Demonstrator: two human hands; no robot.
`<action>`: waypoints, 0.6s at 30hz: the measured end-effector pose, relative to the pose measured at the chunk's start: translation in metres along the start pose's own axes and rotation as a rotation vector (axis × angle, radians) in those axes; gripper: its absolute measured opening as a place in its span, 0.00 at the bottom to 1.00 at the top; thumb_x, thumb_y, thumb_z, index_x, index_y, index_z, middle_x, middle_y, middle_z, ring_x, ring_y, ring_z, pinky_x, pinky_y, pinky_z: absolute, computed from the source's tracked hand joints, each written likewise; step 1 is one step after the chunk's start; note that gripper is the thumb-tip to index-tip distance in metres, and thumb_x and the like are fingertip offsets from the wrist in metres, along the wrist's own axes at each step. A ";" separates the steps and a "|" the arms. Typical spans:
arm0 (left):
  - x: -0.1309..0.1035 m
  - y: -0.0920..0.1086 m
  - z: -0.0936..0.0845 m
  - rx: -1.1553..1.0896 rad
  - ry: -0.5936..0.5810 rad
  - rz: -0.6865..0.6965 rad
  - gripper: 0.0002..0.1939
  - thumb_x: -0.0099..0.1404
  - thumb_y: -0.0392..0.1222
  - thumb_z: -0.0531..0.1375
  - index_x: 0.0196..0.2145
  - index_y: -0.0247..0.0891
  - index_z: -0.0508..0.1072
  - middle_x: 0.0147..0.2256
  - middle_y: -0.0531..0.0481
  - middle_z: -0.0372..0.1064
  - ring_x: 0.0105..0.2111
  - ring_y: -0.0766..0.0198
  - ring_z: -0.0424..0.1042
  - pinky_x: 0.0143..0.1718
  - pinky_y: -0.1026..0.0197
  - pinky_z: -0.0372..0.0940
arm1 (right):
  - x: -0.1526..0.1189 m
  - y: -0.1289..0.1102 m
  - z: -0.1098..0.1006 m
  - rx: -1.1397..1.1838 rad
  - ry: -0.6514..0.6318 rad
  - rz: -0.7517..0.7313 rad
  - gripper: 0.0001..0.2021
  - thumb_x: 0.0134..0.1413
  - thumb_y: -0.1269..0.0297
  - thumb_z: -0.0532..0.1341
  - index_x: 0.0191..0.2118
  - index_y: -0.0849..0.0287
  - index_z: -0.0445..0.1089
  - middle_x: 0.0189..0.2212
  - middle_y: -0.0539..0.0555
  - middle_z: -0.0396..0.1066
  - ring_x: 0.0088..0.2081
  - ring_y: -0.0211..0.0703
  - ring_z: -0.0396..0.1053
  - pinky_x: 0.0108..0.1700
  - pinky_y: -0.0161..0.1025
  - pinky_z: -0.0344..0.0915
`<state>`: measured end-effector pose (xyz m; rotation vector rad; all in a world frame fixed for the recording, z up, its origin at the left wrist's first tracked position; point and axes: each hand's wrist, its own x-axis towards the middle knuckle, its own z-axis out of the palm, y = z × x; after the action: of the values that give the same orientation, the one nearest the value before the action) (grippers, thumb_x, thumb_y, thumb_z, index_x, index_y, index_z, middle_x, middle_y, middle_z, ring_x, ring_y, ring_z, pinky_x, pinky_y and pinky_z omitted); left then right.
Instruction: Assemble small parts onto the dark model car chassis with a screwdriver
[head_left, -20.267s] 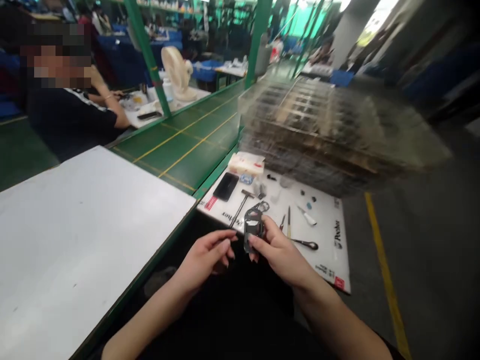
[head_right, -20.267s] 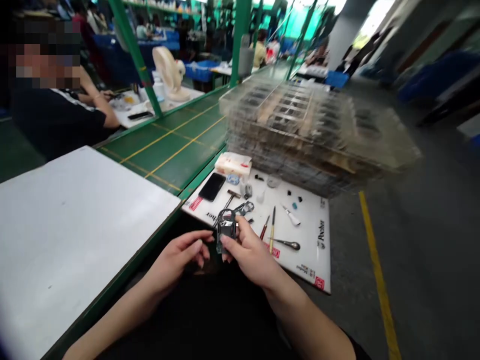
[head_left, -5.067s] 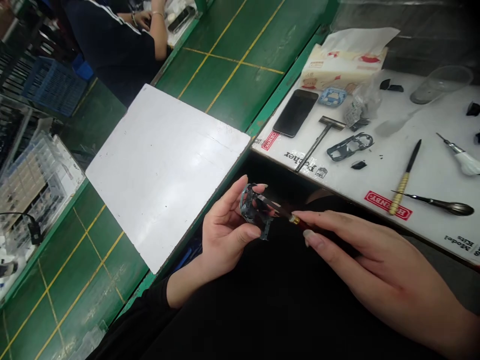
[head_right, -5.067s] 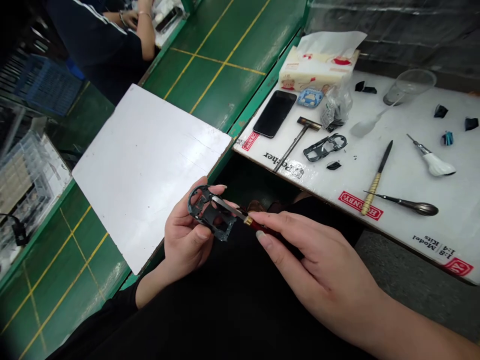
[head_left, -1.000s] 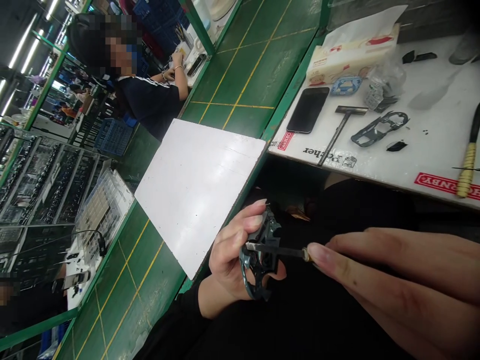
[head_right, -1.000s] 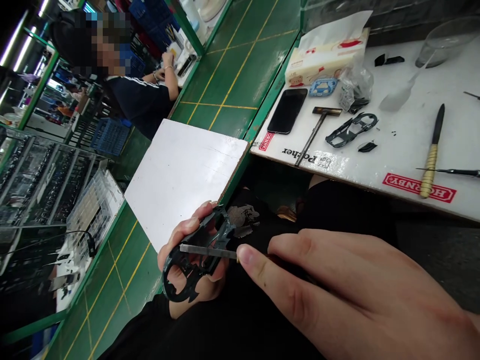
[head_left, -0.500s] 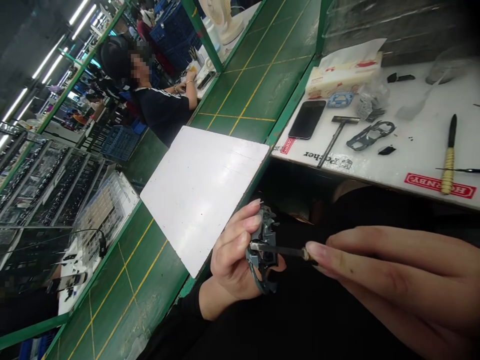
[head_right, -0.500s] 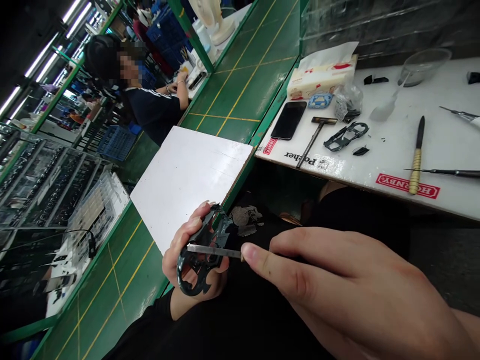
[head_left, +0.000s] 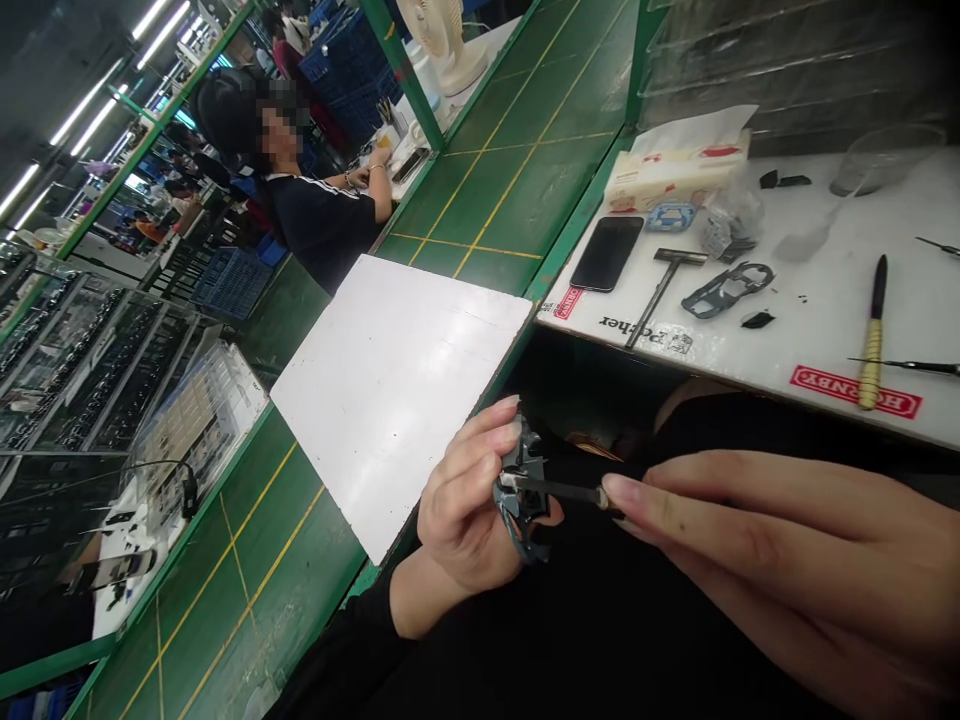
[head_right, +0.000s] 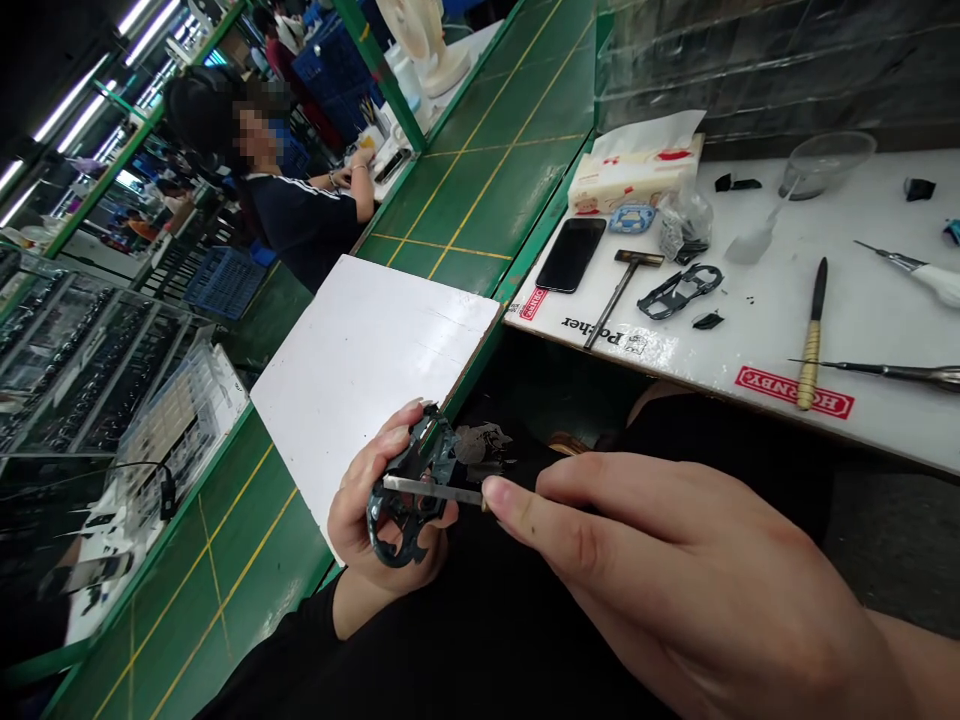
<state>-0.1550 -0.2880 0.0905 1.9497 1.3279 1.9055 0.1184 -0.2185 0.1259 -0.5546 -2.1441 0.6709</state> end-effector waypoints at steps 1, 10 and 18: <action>0.002 -0.001 0.000 0.018 -0.017 0.017 0.39 0.71 0.54 0.81 0.75 0.57 0.76 0.61 0.46 0.85 0.65 0.40 0.86 0.67 0.31 0.84 | -0.001 0.004 -0.001 -0.008 -0.016 0.011 0.30 0.78 0.79 0.61 0.74 0.42 0.81 0.61 0.50 0.85 0.51 0.52 0.89 0.47 0.41 0.89; 0.011 -0.006 0.005 -0.006 -0.097 -0.006 0.36 0.74 0.50 0.80 0.75 0.47 0.77 0.60 0.43 0.86 0.62 0.41 0.87 0.64 0.35 0.86 | 0.006 0.019 0.001 0.096 0.016 0.001 0.28 0.75 0.84 0.62 0.71 0.54 0.83 0.59 0.54 0.85 0.47 0.47 0.88 0.42 0.39 0.87; 0.025 -0.008 0.004 0.080 -0.124 0.127 0.41 0.72 0.42 0.81 0.77 0.42 0.73 0.64 0.42 0.85 0.66 0.42 0.85 0.67 0.34 0.84 | 0.020 0.024 0.000 0.036 -0.020 0.005 0.26 0.79 0.81 0.62 0.68 0.49 0.84 0.57 0.51 0.86 0.46 0.47 0.88 0.44 0.40 0.88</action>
<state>-0.1598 -0.2649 0.1037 2.2018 1.2944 1.7749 0.1107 -0.1884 0.1216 -0.5354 -2.1456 0.7192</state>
